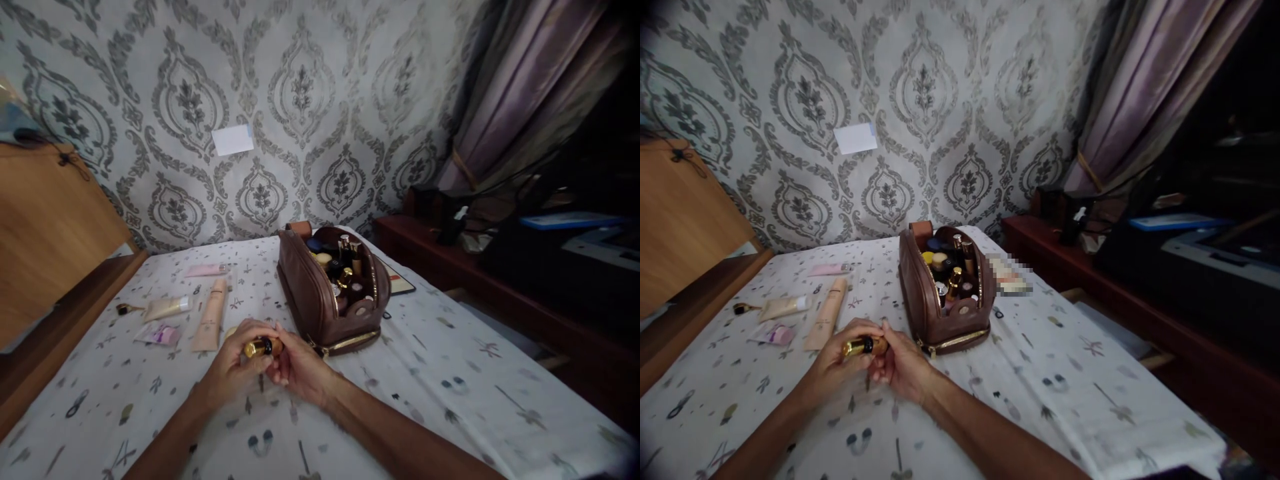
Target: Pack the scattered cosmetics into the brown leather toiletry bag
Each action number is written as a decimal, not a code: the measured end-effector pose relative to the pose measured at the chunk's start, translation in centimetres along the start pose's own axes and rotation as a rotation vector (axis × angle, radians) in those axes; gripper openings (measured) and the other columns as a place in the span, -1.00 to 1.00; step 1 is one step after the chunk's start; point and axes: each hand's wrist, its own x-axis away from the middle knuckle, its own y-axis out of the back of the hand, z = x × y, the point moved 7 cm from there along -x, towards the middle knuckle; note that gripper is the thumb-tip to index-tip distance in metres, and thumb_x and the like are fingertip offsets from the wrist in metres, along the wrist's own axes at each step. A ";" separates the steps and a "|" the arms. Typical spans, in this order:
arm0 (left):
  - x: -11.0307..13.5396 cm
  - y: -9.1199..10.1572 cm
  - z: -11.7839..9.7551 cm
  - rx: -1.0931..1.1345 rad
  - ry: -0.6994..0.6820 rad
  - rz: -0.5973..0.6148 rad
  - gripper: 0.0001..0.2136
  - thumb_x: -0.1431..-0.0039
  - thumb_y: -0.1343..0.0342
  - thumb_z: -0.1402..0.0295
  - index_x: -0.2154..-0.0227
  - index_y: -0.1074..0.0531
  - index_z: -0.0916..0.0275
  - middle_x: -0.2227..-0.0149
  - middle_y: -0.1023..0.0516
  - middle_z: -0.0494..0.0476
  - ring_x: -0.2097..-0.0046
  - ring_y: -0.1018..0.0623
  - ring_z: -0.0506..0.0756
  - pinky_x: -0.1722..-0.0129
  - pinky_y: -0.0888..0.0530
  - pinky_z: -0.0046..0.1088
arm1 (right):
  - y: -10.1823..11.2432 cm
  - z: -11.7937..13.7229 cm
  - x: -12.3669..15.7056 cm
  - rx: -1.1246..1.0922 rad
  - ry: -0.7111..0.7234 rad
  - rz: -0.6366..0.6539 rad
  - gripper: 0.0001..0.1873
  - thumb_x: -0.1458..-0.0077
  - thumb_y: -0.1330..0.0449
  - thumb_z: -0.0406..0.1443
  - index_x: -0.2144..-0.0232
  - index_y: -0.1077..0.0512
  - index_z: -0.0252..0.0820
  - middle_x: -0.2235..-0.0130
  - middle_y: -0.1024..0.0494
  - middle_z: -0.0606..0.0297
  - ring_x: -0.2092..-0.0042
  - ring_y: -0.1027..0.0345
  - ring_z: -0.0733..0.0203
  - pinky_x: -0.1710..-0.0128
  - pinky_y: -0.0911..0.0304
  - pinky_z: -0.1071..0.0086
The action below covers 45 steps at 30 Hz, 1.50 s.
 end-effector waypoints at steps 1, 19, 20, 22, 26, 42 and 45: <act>0.1 -0.2 0.1 0.026 0.016 0.011 -0.68 -0.19 -0.18 0.06 0.17 -0.50 0.21 0.30 -0.48 0.13 0.34 -0.54 0.10 0.28 -0.51 -0.35 | 0.0 0.0 0.0 0.029 0.000 0.011 -0.32 0.04 -0.21 0.28 0.50 -0.40 -0.26 0.64 -0.43 0.38 0.68 -0.20 0.43 0.69 0.03 0.55; 1.2 -0.9 -0.6 -0.583 -0.334 0.000 -0.59 -0.35 0.10 -0.02 0.33 -0.40 0.24 0.38 -0.48 0.15 0.32 -0.43 0.14 0.33 -0.32 -0.35 | -5.7 8.8 6.5 1.145 0.753 -0.023 -0.80 -0.25 -0.18 -0.16 0.22 -0.53 -0.14 0.33 -0.49 0.25 0.30 -0.34 0.19 0.28 -0.22 0.35; 1.2 -1.1 -0.6 -0.595 -0.335 0.006 -0.60 -0.35 0.10 -0.01 0.30 -0.41 0.24 0.36 -0.50 0.17 0.31 -0.44 0.14 0.31 -0.34 -0.34 | -5.8 8.8 6.5 1.162 0.752 -0.009 -0.81 -0.25 -0.18 -0.18 0.24 -0.53 -0.14 0.34 -0.49 0.25 0.31 -0.33 0.19 0.29 -0.22 0.35; 1.2 -1.3 -0.7 -0.620 -0.328 0.019 -0.63 -0.35 0.08 0.02 0.26 -0.42 0.24 0.34 -0.53 0.18 0.29 -0.46 0.15 0.29 -0.36 -0.33 | -5.9 8.9 6.6 1.183 0.751 0.006 -0.81 -0.25 -0.18 -0.19 0.26 -0.54 -0.14 0.35 -0.48 0.26 0.32 -0.33 0.19 0.31 -0.22 0.35; 1.6 -1.9 -1.3 -0.659 -0.362 0.048 -0.70 -0.36 0.05 0.11 0.25 -0.41 0.23 0.33 -0.55 0.18 0.28 -0.49 0.15 0.29 -0.40 -0.32 | -5.7 8.3 7.1 1.216 0.747 0.025 -0.81 -0.26 -0.16 -0.18 0.25 -0.53 -0.14 0.35 -0.44 0.26 0.34 -0.31 0.21 0.34 -0.21 0.37; 2.0 -3.1 -1.5 -0.716 -0.516 -0.019 -0.92 -0.30 -0.05 0.28 0.22 -0.40 0.11 0.46 -0.54 0.05 0.43 -0.57 0.11 0.44 -0.53 -0.40 | -7.0 16.8 12.8 1.328 0.917 -0.127 -0.78 -0.27 -0.17 -0.16 0.26 -0.52 -0.17 0.37 -0.47 0.26 0.36 -0.35 0.23 0.38 -0.20 0.38; 2.2 -3.0 -0.6 -0.759 -0.525 -0.033 -0.89 -0.32 -0.03 0.27 0.17 -0.41 0.11 0.44 -0.57 0.07 0.39 -0.60 0.12 0.38 -0.57 -0.41 | -6.8 21.4 14.5 1.375 1.080 -0.287 -0.80 -0.25 -0.20 -0.16 0.26 -0.52 -0.16 0.37 -0.50 0.27 0.37 -0.35 0.23 0.38 -0.19 0.38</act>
